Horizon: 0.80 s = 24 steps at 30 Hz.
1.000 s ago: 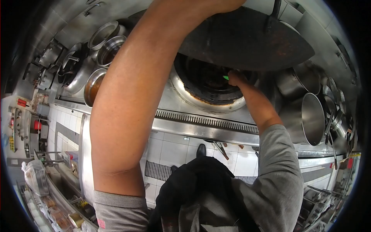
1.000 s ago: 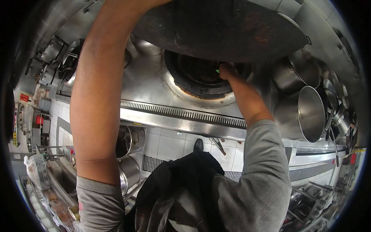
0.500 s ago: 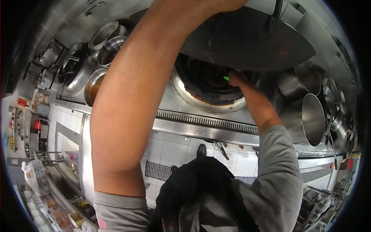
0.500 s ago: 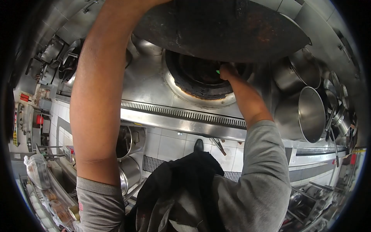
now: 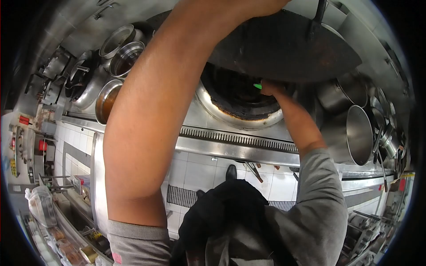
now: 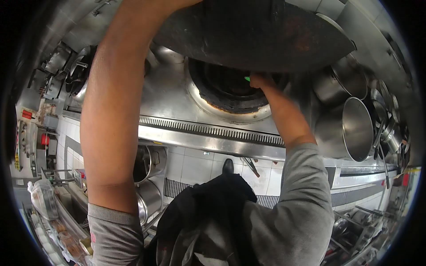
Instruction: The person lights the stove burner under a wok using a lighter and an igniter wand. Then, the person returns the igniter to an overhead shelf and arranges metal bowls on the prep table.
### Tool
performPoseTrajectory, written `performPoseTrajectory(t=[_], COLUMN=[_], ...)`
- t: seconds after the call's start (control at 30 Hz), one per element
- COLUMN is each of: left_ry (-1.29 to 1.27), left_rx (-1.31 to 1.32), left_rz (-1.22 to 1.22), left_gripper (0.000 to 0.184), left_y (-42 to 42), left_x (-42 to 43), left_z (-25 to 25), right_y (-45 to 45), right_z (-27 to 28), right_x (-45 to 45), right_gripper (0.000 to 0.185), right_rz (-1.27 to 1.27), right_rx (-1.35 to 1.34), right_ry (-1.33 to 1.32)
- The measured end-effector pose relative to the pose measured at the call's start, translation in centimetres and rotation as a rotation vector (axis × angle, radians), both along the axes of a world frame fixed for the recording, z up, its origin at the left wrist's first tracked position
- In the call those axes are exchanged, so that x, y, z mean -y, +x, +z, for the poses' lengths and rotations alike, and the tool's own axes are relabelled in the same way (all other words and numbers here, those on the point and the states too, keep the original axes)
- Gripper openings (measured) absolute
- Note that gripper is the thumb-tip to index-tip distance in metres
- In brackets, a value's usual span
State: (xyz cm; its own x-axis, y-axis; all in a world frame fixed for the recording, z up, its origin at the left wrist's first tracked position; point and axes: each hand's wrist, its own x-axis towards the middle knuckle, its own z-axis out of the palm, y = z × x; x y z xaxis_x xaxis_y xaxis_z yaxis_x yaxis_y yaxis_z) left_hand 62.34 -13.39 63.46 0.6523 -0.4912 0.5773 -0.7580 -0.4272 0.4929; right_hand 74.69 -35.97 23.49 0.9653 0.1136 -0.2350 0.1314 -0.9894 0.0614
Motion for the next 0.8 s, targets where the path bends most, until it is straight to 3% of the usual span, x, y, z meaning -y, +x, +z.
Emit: performPoseTrajectory(t=[0.07, 0.4, 0.57, 0.7, 0.8], left_ry=[-0.075, -0.091, -0.051, -0.087, -0.060], left_rx=[0.126, 0.101, 0.013, 0.103, -0.002], left_rz=[-0.162, -0.192, -0.035, -0.153, -0.070], left_gripper=[0.033, 0.033, 0.033, 0.033, 0.032], left_y=[0.4, 0.8, 0.5, 1.2, 0.2], left_x=[-0.9, -1.1, 0.3, -0.9, -0.4], left_z=[-0.8, -1.1, -0.4, -1.5, -0.7], right_y=[0.1, 0.8, 0.4, 0.2, -0.3], right_z=[0.0, -4.2, -2.5, -3.2, -3.3], right_x=[0.8, 2.6, 1.6, 1.1, 0.7], right_gripper=[0.039, 0.034, 0.029, 0.027, 0.030], right_rz=[0.057, -0.014, 0.041, 0.042, 0.018], right_rx=[0.076, 0.040, -0.038, 0.018, 0.004], right_ry=[-0.043, 0.030, 0.044, 0.011, -0.008])
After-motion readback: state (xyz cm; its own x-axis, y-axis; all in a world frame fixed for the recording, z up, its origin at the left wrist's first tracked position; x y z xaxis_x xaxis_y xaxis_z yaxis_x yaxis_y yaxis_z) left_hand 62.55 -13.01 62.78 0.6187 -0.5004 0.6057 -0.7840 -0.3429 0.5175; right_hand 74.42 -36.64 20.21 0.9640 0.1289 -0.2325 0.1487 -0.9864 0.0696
